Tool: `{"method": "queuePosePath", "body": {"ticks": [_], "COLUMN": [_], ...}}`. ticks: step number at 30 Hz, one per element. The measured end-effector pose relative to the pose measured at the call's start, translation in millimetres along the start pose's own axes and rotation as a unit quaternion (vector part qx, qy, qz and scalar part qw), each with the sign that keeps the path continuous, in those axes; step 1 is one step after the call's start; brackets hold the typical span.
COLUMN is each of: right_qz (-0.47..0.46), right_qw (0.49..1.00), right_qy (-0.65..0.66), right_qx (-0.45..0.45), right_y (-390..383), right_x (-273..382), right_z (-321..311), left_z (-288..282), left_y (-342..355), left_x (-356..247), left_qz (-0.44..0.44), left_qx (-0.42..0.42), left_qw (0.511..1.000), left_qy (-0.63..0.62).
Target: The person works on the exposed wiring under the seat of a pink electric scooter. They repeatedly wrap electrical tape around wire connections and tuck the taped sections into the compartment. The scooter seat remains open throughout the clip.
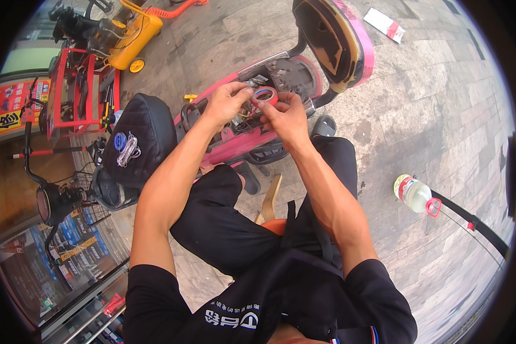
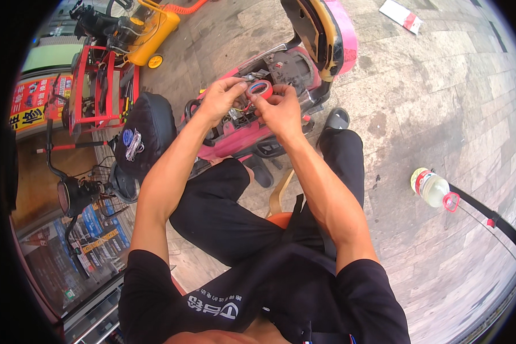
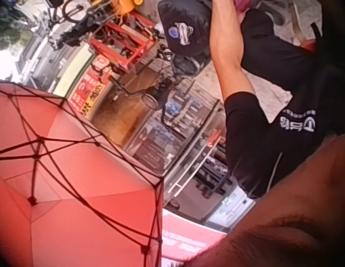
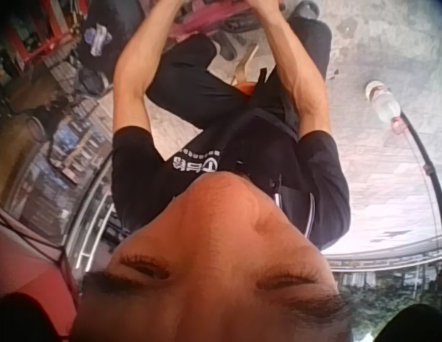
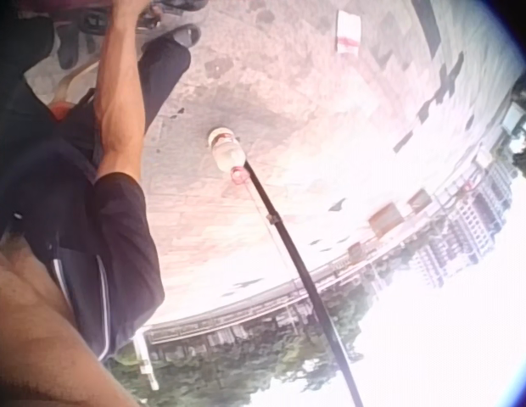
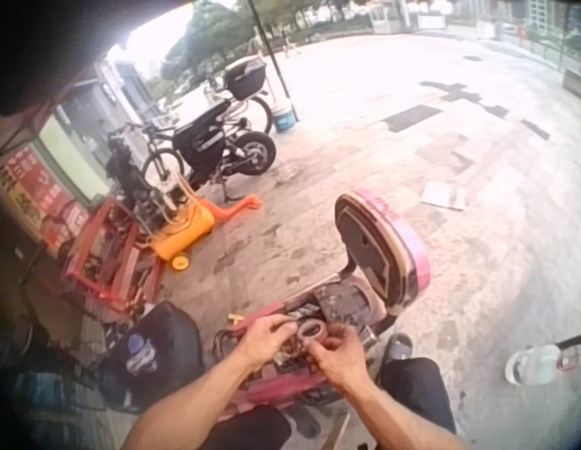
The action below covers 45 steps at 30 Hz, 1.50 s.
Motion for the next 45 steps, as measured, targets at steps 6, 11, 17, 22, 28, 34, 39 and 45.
{"method": "queuePosePath", "body": {"ticks": [6,11,17,22,28,34,39,45], "right_qz": [-0.047,-0.124,-0.136,-0.155,-0.199,-0.204,-0.298,-0.208], "right_qw": [0.996,0.979,0.976,0.958,0.945,0.892,0.895,0.926], "right_qy": [-0.075,-0.157,-0.165,-0.230,-0.252,-0.390,-0.325,-0.292], "right_qx": [-0.031,-0.047,-0.033,-0.080,-0.067,-0.104,-0.064,-0.117], "right_y": [11,12,10,4,0,8,3,40], "right_x": [-12,-9,-5,-1,7,11,21,52], "right_z": [0,2,0,4,7,12,10,-11], "left_z": [1,6,6,12,11,16,16,14], "left_y": [1,-1,0,0,-4,-2,-3,-10], "left_x": [-20,-29,-22,-25,-33,-33,-26,-17], "left_qz": [0.082,0.055,0.084,0.067,0.061,0.114,0.115,0.112], "left_qx": [0.021,0.029,0.020,0.035,0.020,0.029,0.022,0.034], "left_qw": [0.974,0.947,0.977,0.964,0.965,0.944,0.954,0.972], "left_qy": [0.212,0.316,0.192,0.255,0.253,0.308,0.277,0.202]}}
Point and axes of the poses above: each hand's wrist, its own y-axis towards the middle knuckle, its own z-axis out of the palm, x = y × z, the point moved 6 cm from there along y, towards the middle knuckle, and after that the axes turned 15 degrees about z, right-handed, at the moved point
